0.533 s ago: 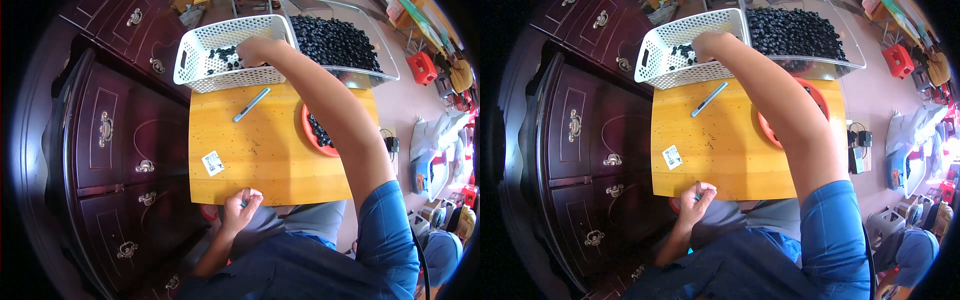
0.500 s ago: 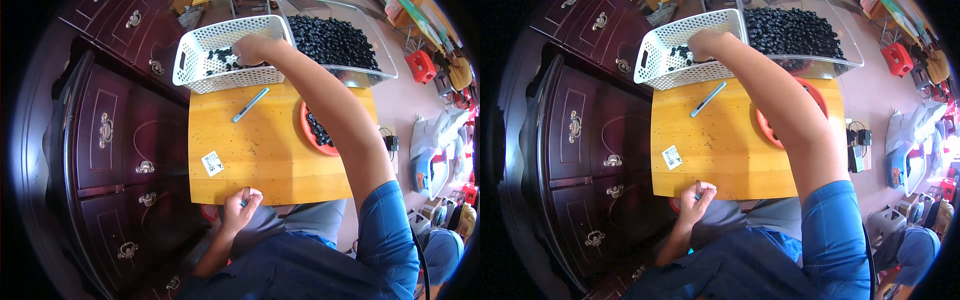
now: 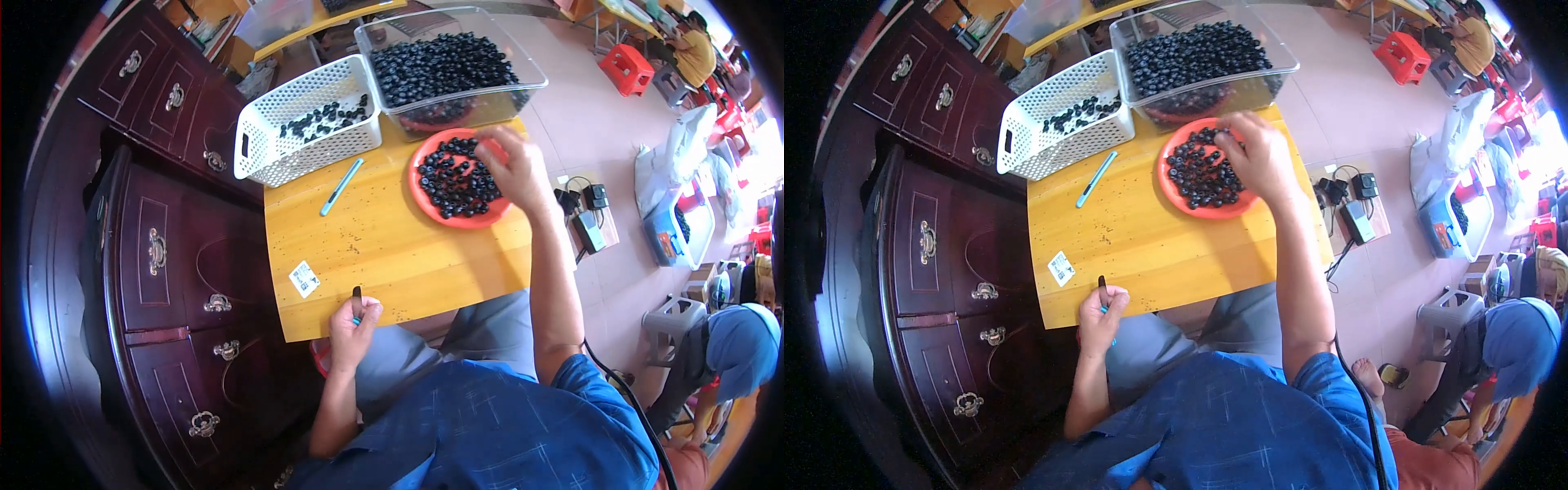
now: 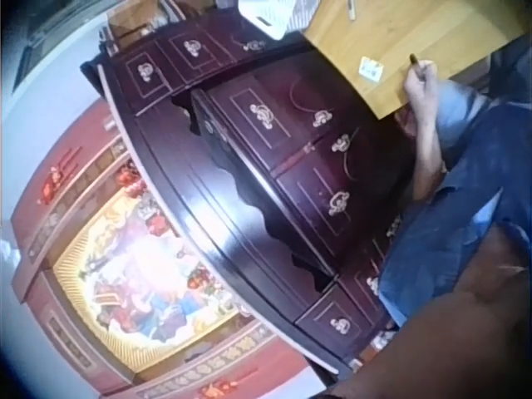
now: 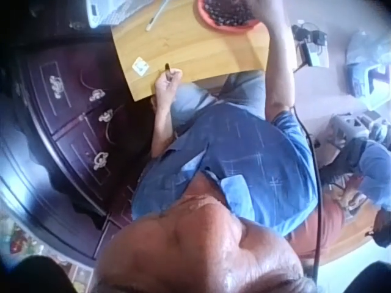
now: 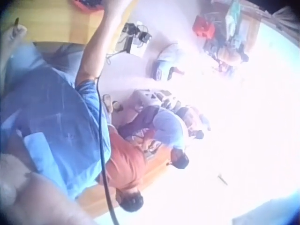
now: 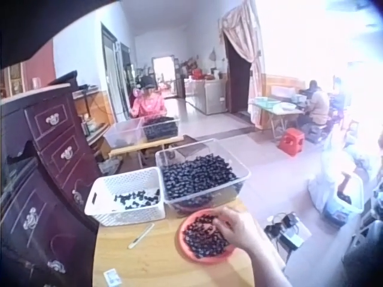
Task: Trimming and sorting small black plastic components using a hand knife.
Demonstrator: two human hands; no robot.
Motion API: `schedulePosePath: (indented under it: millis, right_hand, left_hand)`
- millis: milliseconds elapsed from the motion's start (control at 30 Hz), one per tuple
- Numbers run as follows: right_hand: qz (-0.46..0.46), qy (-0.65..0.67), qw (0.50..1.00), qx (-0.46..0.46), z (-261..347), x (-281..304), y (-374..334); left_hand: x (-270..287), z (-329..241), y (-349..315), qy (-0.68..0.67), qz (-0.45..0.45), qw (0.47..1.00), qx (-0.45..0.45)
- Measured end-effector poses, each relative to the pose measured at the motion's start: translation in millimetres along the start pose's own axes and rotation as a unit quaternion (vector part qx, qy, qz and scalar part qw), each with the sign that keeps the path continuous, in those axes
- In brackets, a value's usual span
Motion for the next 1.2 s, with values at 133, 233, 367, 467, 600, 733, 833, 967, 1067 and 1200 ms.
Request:
schedulePosePath:
  millis: [133, 233, 367, 467, 600, 733, 833, 967, 1067, 1200]
  right_hand:
    - [0.030, -0.059, 0.997, 0.034, -30.4, -18.2, -27.7]
    - [0.032, -0.122, 0.992, 0.002, -40.8, -27.0, -41.7]
    - [0.108, -0.166, 0.979, -0.038, -49.3, -44.1, -51.8]
    - [0.084, -0.192, 0.977, -0.030, -49.4, -43.5, -57.4]
    - [0.078, -0.211, 0.974, -0.011, -52.9, -49.4, -57.8]
    - [0.088, -0.184, 0.979, -0.025, -51.6, -61.8, -59.3]
    - [0.080, -0.155, 0.984, -0.040, -52.8, -57.2, -59.6]
    - [0.029, -0.116, 0.991, -0.059, -57.8, -52.3, -56.8]
    - [0.076, -0.138, 0.984, -0.086, -47.5, -62.0, -59.3]
    - [0.098, -0.163, 0.978, -0.091, -38.9, -70.4, -62.1]
  left_hand:
    - [-35.7, -29.8, 11.3, 0.032, 0.036, 0.995, -0.084]
    - [-66.3, -57.6, 26.4, 0.086, 0.083, 0.990, -0.074]
    - [-101.9, -68.5, 60.3, 0.067, 0.109, 0.989, -0.073]
    - [-121.6, -86.1, 84.9, 0.111, 0.098, 0.980, -0.130]
    - [-137.5, -89.4, 123.8, 0.188, 0.093, 0.965, -0.157]
    - [-139.8, -82.6, 143.3, 0.202, 0.093, 0.964, -0.146]
    - [-140.9, -85.2, 140.6, 0.223, 0.083, 0.961, -0.140]
    - [-149.6, -91.9, 137.7, 0.229, 0.088, 0.954, -0.173]
    - [-144.3, -86.1, 137.1, 0.221, 0.097, 0.956, -0.168]
    - [-144.3, -79.3, 135.9, 0.179, 0.132, 0.971, -0.092]
Point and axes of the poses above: each hand's wrist, its own y-axis towards the middle knuckle, its own x-axis out of the back of the hand, z = x × y, the point moved 6 cm from there along y, towards the middle knuckle, and after that the axes turned 2 degrees about z, right-handed, at the moved point
